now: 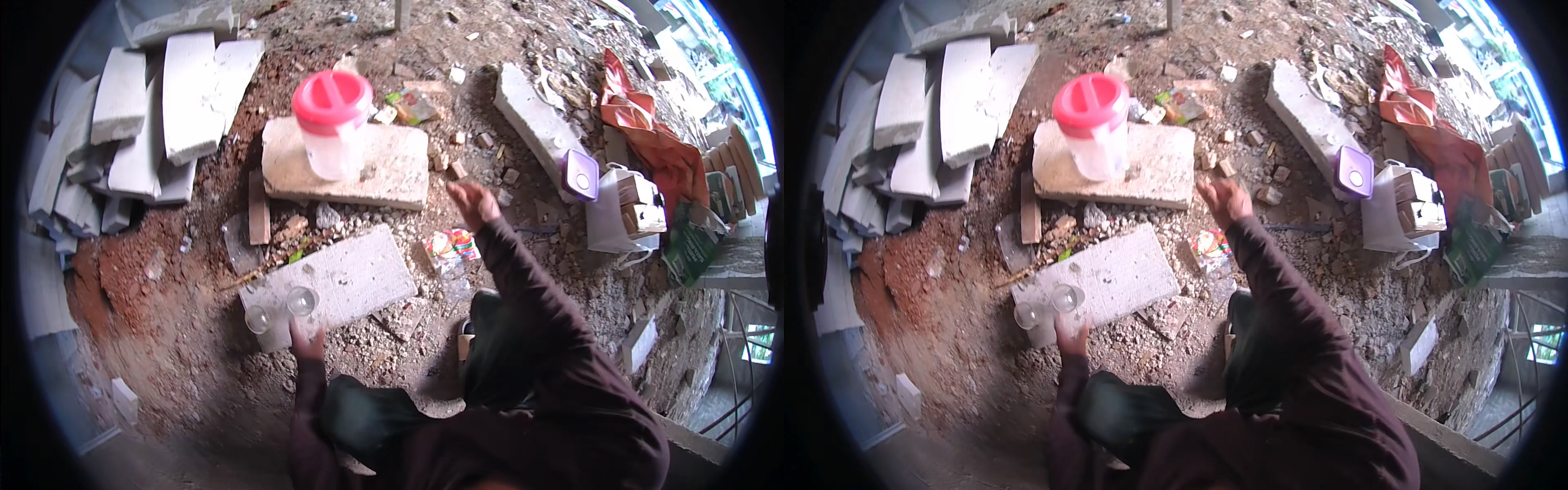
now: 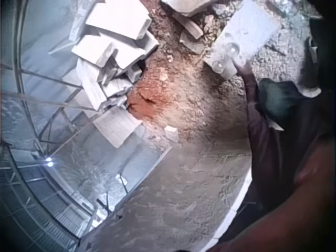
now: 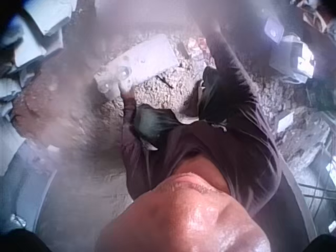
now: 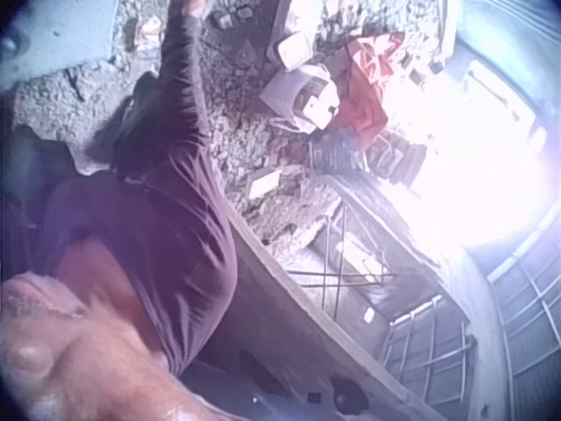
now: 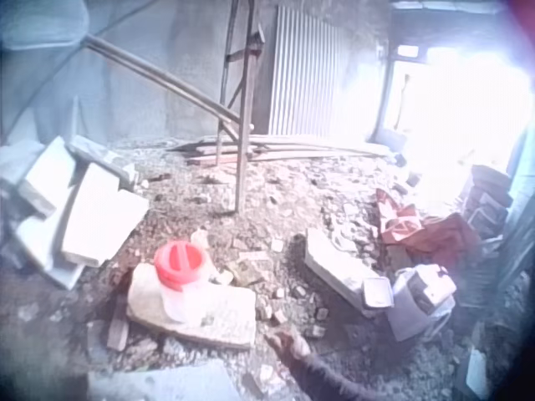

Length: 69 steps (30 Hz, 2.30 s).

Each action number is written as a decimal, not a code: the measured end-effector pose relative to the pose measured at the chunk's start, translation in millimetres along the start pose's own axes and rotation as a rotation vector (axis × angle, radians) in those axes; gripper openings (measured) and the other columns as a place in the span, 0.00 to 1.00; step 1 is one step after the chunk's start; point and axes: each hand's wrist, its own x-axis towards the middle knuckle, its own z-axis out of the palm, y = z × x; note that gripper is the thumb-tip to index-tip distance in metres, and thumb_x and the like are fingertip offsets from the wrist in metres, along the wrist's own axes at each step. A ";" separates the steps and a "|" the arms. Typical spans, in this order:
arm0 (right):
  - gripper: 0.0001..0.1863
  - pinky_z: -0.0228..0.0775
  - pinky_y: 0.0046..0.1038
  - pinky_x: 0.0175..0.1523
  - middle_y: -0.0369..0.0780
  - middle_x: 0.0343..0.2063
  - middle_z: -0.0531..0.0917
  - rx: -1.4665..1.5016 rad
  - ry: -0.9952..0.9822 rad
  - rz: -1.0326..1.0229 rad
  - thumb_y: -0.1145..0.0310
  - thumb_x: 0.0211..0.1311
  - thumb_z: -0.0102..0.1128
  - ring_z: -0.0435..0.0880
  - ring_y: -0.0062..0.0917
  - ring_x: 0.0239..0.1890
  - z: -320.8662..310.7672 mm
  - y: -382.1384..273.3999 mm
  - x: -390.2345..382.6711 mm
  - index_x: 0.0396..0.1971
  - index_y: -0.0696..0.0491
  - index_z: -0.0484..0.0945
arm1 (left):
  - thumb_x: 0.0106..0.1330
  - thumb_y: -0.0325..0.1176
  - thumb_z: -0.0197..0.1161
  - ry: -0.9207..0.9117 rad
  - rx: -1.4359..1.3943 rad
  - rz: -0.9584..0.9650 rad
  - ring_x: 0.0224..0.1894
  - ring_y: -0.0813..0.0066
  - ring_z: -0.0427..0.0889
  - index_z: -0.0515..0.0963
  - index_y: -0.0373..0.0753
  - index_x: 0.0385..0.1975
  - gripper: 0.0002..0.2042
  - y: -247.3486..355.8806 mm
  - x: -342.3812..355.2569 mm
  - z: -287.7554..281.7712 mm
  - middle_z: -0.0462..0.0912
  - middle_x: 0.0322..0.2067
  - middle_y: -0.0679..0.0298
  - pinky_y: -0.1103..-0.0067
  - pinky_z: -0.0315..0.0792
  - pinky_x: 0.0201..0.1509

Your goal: The person walks through a construction site and places concrete slabs into a prepared foundation trench. They pick up slabs from a nearby pile, position them into the wet concrete, and tap them with a brick to level and secure them.

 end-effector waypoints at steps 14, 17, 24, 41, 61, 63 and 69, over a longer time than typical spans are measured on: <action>0.18 0.69 0.32 0.35 0.45 0.26 0.79 -0.633 -0.144 1.261 0.60 0.34 0.67 0.78 0.33 0.35 -435.7 -104.9 -383.3 0.25 0.55 0.76 | 0.50 0.39 0.63 -0.250 0.536 -0.885 0.48 0.65 0.68 0.64 0.28 0.44 0.26 320.7 -224.0 -183.5 0.69 0.43 0.50 0.72 0.62 0.52; 0.16 0.69 0.32 0.43 0.48 0.32 0.79 -0.616 -0.111 1.458 0.62 0.39 0.58 0.78 0.38 0.37 -463.3 -154.9 -403.8 0.28 0.57 0.78 | 0.50 0.38 0.63 -0.127 0.467 -0.846 0.45 0.66 0.71 0.67 0.29 0.40 0.23 379.9 -207.9 -193.5 0.72 0.39 0.51 0.73 0.64 0.50; 0.19 0.68 0.38 0.40 0.49 0.30 0.78 -0.631 -0.141 0.878 0.55 0.45 0.50 0.77 0.42 0.34 -480.0 -94.0 -320.1 0.24 0.58 0.77 | 0.45 0.30 0.65 -0.269 0.080 -0.331 0.47 0.66 0.69 0.63 0.27 0.46 0.28 485.2 12.3 -38.0 0.70 0.44 0.51 0.72 0.63 0.51; 0.16 0.69 0.30 0.34 0.43 0.18 0.79 -0.220 0.406 0.968 0.56 0.42 0.60 0.78 0.30 0.24 -540.0 -78.3 -16.1 0.19 0.55 0.78 | 0.50 0.33 0.53 -0.655 1.053 -0.524 0.33 0.70 0.76 0.72 0.34 0.38 0.15 505.8 174.3 156.0 0.76 0.32 0.54 0.75 0.70 0.37; 0.19 0.70 0.30 0.41 0.47 0.26 0.80 -0.232 0.434 1.299 0.55 0.41 0.59 0.80 0.35 0.32 -574.7 -36.6 388.1 0.26 0.57 0.79 | 0.49 0.29 0.56 -0.467 0.405 0.299 0.25 0.68 0.76 0.77 0.33 0.24 0.07 757.1 655.5 606.3 0.77 0.21 0.56 0.74 0.70 0.33; 0.20 0.68 0.31 0.45 0.49 0.32 0.78 -0.287 0.334 1.371 0.54 0.43 0.56 0.77 0.37 0.39 -588.5 -8.0 419.1 0.29 0.56 0.78 | 0.49 0.29 0.55 -0.524 0.249 0.260 0.25 0.73 0.74 0.76 0.33 0.20 0.06 733.4 647.8 615.3 0.76 0.19 0.60 0.76 0.69 0.32; 0.26 0.65 0.28 0.50 0.46 0.42 0.75 -0.531 0.173 1.425 0.50 0.48 0.49 0.73 0.34 0.47 -651.5 132.0 562.9 0.43 0.53 0.74 | 0.53 0.34 0.53 -0.470 0.346 -0.039 0.23 0.73 0.71 0.74 0.37 0.18 0.08 756.3 683.8 687.5 0.73 0.18 0.63 0.74 0.67 0.28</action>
